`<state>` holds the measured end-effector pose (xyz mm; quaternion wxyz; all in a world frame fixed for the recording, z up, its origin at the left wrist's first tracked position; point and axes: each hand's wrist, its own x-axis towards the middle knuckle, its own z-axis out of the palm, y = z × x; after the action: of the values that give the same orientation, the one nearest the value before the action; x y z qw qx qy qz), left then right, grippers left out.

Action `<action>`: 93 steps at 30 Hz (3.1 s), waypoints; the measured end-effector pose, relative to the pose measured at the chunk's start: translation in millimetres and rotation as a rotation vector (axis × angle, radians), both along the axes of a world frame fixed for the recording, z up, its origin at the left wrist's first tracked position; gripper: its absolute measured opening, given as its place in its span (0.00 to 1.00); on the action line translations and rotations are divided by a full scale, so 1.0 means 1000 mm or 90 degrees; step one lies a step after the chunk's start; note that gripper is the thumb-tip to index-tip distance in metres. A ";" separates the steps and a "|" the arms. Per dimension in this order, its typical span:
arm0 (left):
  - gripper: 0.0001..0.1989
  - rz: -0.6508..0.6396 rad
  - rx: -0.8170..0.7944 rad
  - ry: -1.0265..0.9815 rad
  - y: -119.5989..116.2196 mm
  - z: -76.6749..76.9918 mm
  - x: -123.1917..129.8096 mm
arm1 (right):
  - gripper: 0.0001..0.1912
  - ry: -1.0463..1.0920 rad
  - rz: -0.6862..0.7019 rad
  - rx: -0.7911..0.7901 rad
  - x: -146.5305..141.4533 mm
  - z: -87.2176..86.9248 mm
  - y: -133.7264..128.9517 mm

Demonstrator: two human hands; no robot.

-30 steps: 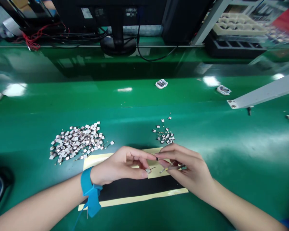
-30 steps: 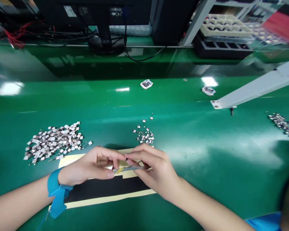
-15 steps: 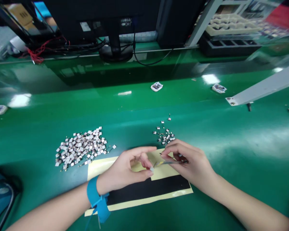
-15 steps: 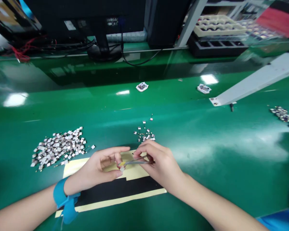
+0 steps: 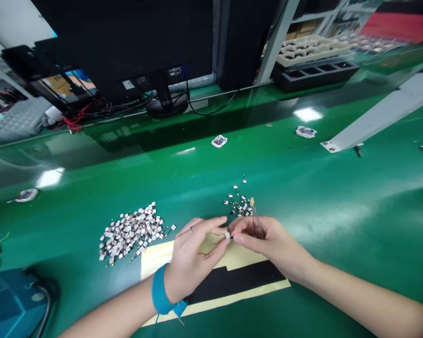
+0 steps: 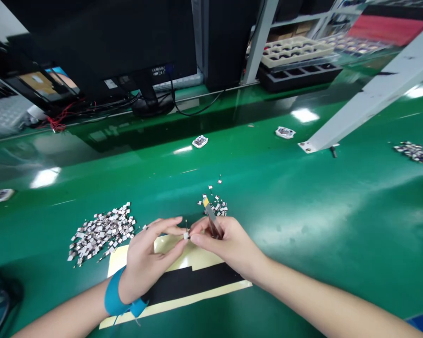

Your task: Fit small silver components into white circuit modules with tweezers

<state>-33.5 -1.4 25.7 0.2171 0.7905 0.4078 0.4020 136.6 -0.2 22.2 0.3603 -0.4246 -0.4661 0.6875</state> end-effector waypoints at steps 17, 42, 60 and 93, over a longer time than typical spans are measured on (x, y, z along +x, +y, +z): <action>0.17 -0.018 0.090 0.002 0.004 -0.016 0.005 | 0.06 -0.124 0.024 0.068 -0.002 -0.006 -0.002; 0.15 -0.049 0.064 0.017 0.005 -0.020 0.002 | 0.11 -0.045 -0.036 -0.051 -0.007 -0.011 0.003; 0.12 -0.090 -0.019 0.044 0.005 -0.014 0.004 | 0.11 -0.182 0.050 0.054 0.003 -0.010 0.007; 0.04 -0.055 -0.022 0.231 0.024 0.015 -0.016 | 0.14 -0.793 0.323 0.472 0.011 -0.002 -0.023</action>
<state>-49.6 22.9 40.6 0.1704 0.8631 0.4126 0.2361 147.9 -23.1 19.9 -0.0188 -0.4650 -0.8663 0.1813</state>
